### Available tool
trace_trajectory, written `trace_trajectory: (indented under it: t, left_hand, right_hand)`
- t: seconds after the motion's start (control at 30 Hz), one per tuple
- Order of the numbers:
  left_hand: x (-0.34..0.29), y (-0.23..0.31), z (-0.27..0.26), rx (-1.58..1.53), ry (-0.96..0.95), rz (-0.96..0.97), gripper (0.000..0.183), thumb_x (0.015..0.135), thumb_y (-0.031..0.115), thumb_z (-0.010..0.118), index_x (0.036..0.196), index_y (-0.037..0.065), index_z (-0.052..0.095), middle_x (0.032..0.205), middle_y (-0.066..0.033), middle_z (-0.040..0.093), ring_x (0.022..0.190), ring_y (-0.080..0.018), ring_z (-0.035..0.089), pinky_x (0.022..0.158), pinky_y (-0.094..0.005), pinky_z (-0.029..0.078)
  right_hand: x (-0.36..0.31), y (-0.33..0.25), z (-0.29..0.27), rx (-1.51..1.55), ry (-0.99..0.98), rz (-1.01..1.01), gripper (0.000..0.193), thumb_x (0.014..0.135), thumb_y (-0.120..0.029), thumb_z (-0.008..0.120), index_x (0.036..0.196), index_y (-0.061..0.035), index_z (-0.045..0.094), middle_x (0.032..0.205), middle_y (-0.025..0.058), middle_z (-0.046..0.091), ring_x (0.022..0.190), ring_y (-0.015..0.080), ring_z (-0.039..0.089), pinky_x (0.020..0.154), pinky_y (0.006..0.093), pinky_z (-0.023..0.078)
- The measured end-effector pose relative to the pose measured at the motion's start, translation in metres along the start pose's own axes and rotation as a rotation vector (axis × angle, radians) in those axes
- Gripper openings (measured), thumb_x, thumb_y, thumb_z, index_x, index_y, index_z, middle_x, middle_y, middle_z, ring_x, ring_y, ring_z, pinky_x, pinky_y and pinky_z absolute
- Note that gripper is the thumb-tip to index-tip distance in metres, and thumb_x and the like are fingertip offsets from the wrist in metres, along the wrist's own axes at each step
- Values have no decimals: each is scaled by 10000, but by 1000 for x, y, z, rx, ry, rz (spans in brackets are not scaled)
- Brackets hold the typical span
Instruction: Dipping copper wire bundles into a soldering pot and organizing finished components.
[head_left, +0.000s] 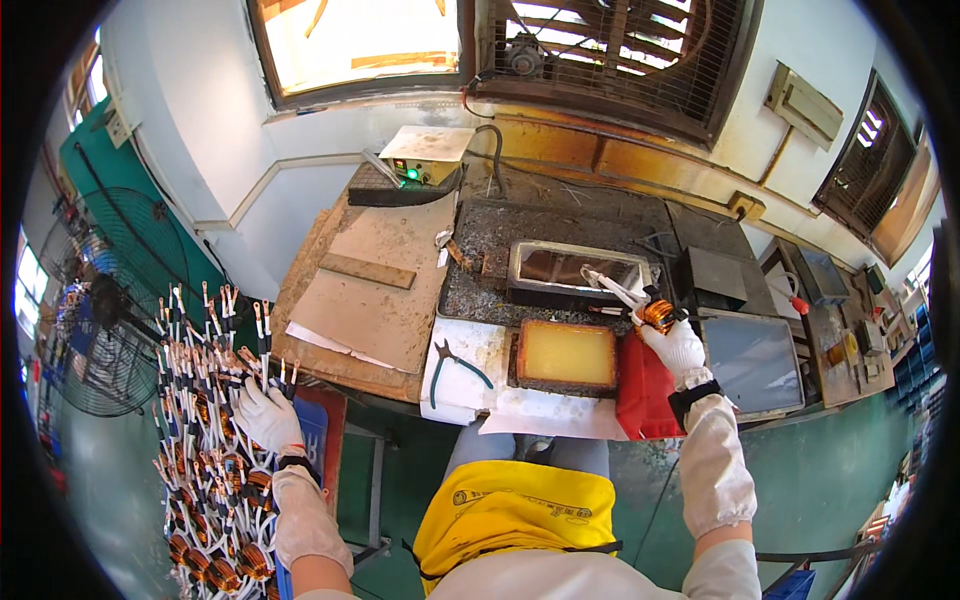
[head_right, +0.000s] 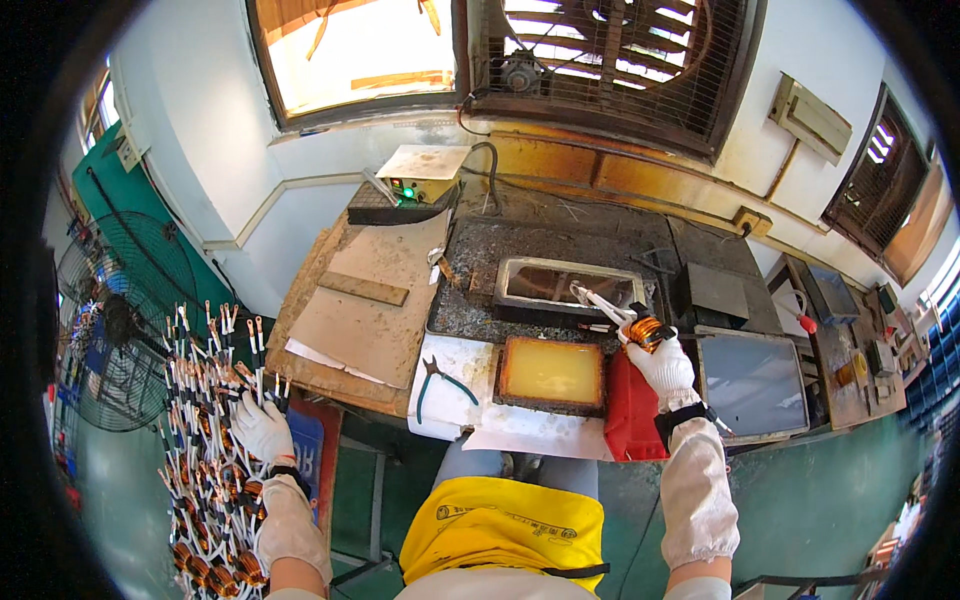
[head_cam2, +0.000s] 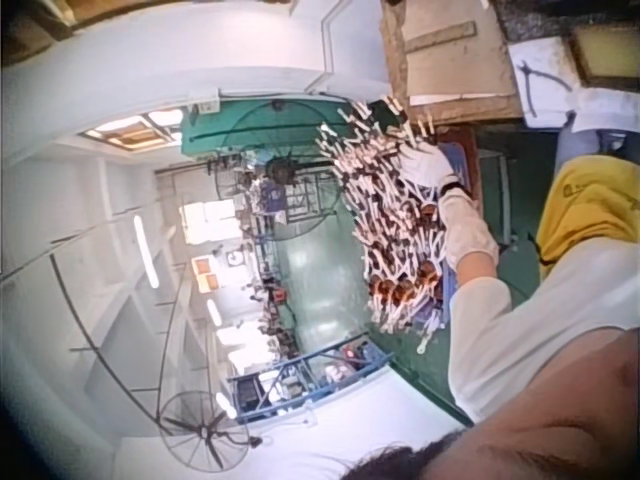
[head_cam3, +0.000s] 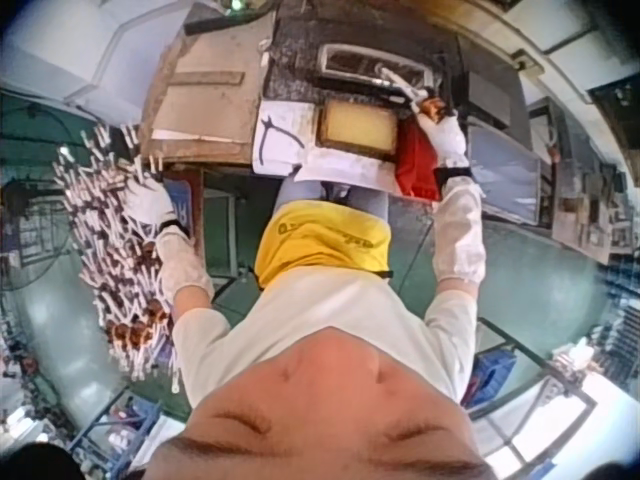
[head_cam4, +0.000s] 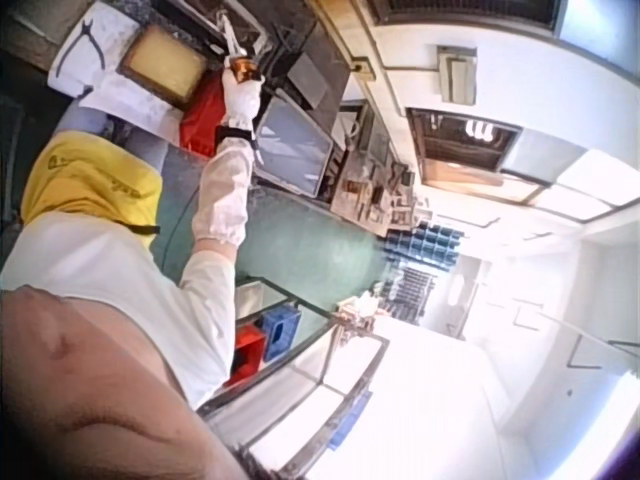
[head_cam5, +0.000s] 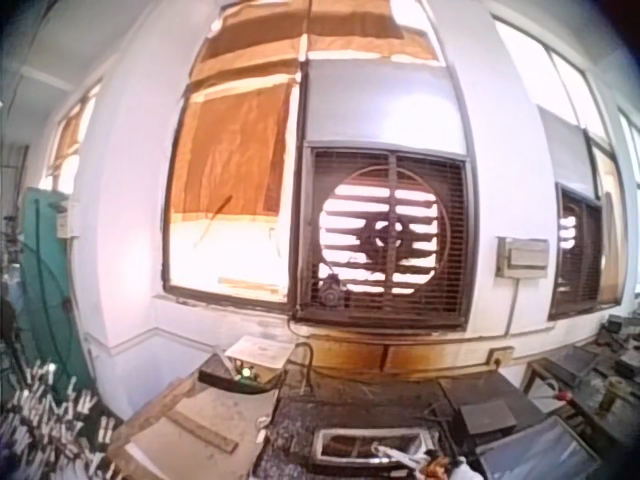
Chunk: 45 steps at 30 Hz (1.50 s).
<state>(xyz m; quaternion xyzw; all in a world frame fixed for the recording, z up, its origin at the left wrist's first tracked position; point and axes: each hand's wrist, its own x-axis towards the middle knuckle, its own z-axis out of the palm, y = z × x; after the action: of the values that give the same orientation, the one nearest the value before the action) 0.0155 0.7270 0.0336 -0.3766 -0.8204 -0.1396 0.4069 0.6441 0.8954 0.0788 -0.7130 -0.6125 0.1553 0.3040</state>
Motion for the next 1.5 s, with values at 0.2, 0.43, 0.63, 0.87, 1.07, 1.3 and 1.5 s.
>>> trace_trajectory:
  t: [0.2,0.43,0.63,0.87,1.07,1.3,1.5]
  left_hand:
    - [-1,-1,-2,-29,-13,-10,410,890,236,543,1252,58,473,1139,-151,551,1095,-340,502,1034,-451,356]
    - [0,0,-2,-9,-8,-21,398,887,228,538,1245,64,482,1136,-154,555,1080,-336,512,1022,-456,365]
    - [0,-1,-1,-13,-13,-21,387,893,231,533,1233,52,488,1133,-158,561,1061,-315,526,1012,-461,370]
    - [-1,0,1,-14,7,-23,385,883,229,540,1224,55,495,1129,-151,569,1051,-296,538,1026,-451,366]
    - [0,-2,-1,-15,2,-28,390,881,235,540,1227,58,494,1134,-152,565,1062,-302,533,1030,-448,363]
    - [-1,-3,0,-12,-12,-30,396,883,238,541,1234,60,490,1138,-149,563,1079,-316,524,1029,-449,361]
    - [-1,-1,1,-15,-20,-36,401,885,244,544,1245,74,490,1140,-147,561,1108,-344,502,1015,-457,363]
  right_hand:
    - [-3,-17,-6,-25,-23,12,569,700,-461,711,1085,-55,607,943,192,684,920,333,664,785,403,520]
    - [-2,-28,-11,-162,-48,100,585,695,-465,706,1081,-37,604,926,214,679,889,347,667,762,413,528]
    - [2,-28,-14,-194,-96,105,618,685,-489,705,1071,-19,595,910,224,676,882,356,665,758,420,529]
    - [6,-31,-16,-270,-117,107,712,684,-507,696,1134,22,537,940,229,674,907,357,662,779,414,526]
    - [10,-41,-16,-355,-122,121,767,676,-528,684,1132,65,515,949,242,670,915,359,662,783,412,525]
    - [10,-46,-16,-339,-143,101,749,674,-531,686,1105,64,540,941,247,669,912,363,661,779,413,523]
    - [7,-52,-23,-337,-128,113,744,672,-546,691,1085,59,558,925,250,668,902,362,663,767,412,522]
